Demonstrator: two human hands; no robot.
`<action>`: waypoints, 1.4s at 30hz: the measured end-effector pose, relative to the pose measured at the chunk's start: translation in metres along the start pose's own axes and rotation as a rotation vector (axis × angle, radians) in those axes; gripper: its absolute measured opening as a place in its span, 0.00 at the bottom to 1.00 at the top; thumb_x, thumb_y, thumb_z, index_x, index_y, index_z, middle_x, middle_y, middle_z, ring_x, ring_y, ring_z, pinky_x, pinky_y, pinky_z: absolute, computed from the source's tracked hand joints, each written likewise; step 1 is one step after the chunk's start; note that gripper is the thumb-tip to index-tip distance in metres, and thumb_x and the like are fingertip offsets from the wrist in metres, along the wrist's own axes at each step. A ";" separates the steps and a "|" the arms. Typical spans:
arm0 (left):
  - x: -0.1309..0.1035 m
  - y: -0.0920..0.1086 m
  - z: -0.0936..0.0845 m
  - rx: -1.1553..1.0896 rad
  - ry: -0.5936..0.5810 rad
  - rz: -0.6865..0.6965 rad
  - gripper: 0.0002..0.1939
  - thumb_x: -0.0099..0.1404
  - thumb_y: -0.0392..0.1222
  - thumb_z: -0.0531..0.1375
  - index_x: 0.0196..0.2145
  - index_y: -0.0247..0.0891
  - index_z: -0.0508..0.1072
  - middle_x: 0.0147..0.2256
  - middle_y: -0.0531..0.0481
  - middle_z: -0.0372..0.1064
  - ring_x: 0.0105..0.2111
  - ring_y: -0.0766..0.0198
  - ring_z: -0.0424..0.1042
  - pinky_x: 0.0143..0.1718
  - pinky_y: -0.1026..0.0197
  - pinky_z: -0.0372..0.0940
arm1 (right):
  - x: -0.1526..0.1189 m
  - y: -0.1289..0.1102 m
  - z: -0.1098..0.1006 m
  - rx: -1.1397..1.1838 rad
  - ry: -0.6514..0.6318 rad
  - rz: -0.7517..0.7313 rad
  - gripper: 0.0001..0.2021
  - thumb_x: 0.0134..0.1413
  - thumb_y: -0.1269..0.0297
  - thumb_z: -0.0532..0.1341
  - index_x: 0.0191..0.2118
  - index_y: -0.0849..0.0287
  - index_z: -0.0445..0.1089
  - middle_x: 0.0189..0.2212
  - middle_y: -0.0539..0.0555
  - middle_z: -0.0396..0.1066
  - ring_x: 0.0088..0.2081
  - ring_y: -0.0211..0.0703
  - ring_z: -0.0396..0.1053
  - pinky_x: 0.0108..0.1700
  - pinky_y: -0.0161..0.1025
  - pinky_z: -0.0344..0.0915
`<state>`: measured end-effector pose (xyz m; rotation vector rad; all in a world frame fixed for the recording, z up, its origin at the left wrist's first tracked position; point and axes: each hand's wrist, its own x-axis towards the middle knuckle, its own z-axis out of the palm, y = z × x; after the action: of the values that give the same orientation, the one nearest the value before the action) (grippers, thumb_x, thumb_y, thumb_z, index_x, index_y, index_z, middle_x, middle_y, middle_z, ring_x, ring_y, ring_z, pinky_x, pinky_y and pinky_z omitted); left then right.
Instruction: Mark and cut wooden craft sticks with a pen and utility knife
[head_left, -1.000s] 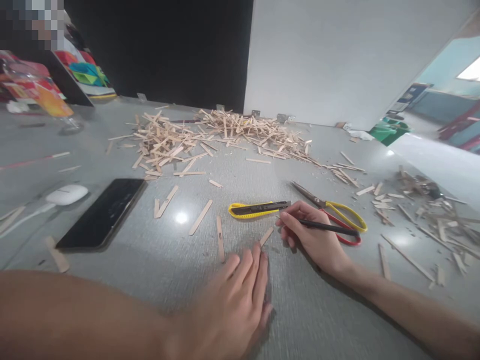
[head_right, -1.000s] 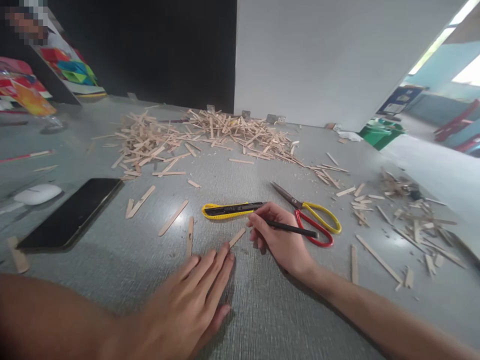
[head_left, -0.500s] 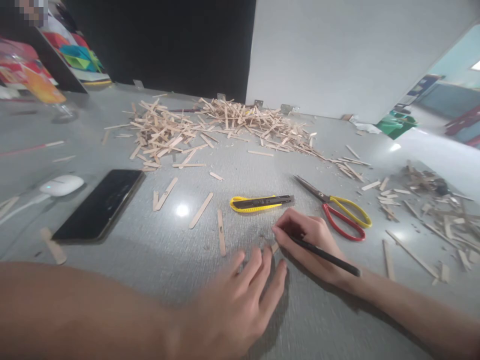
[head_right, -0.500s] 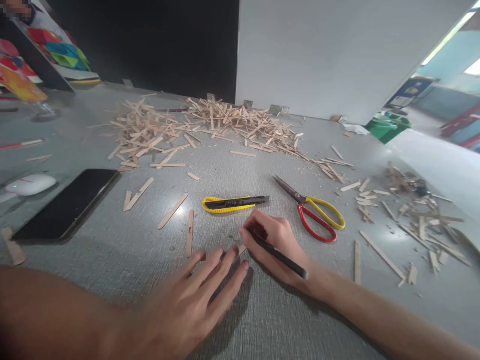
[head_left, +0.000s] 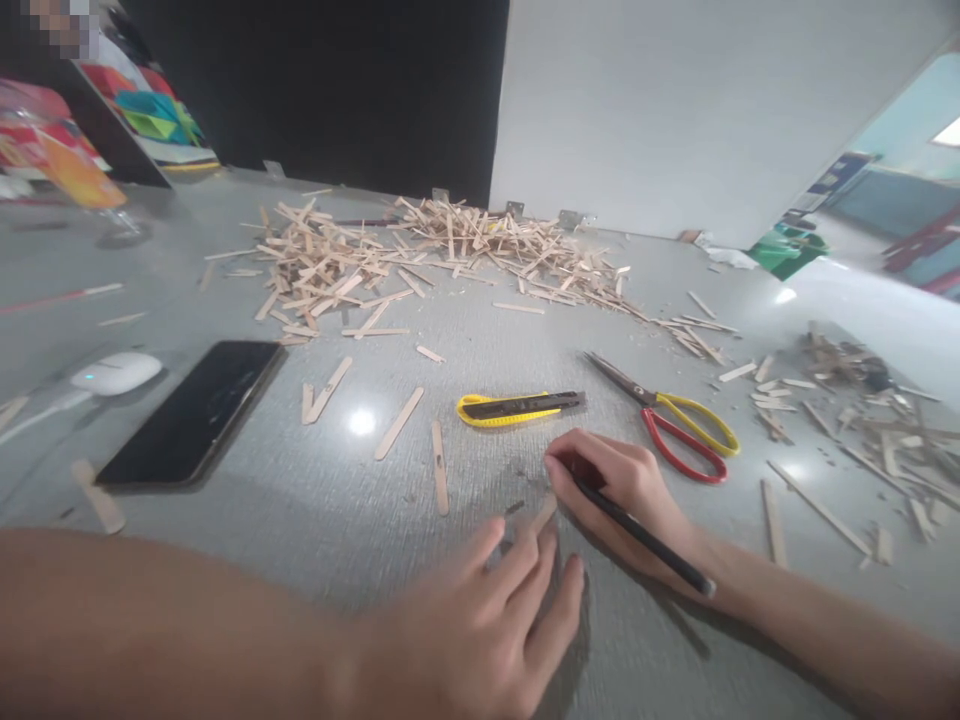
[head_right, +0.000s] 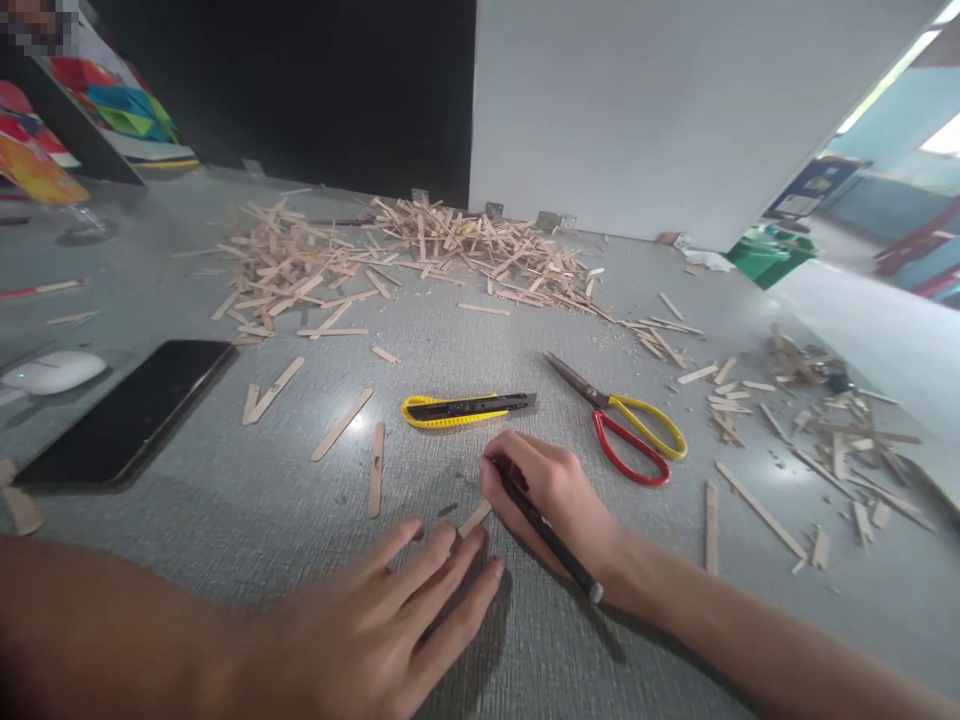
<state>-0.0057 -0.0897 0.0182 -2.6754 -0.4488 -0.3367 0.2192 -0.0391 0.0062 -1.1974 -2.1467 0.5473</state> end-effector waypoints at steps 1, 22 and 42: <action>0.000 0.000 -0.001 -0.001 0.003 0.015 0.21 0.77 0.39 0.51 0.61 0.26 0.72 0.54 0.35 0.78 0.52 0.47 0.75 0.52 0.47 0.63 | 0.000 0.000 0.000 0.000 0.006 0.002 0.08 0.72 0.65 0.56 0.37 0.54 0.67 0.25 0.47 0.65 0.25 0.37 0.61 0.28 0.38 0.58; 0.003 0.006 0.008 -0.070 -0.023 -0.232 0.26 0.78 0.47 0.49 0.55 0.21 0.75 0.52 0.30 0.78 0.49 0.44 0.74 0.49 0.46 0.60 | 0.004 0.002 -0.003 0.371 0.084 0.263 0.09 0.63 0.58 0.68 0.34 0.56 0.75 0.27 0.50 0.73 0.27 0.39 0.69 0.29 0.37 0.65; 0.002 0.013 0.010 -0.038 -0.083 -0.179 0.26 0.77 0.36 0.44 0.56 0.11 0.72 0.50 0.15 0.74 0.30 0.47 0.82 0.18 0.56 0.70 | 0.005 -0.004 0.002 0.503 -0.265 0.331 0.20 0.69 0.55 0.63 0.26 0.55 0.62 0.13 0.43 0.64 0.14 0.32 0.60 0.18 0.30 0.55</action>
<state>0.0026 -0.0963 0.0054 -2.6993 -0.7171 -0.2884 0.2136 -0.0369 0.0087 -1.2375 -1.8478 1.3650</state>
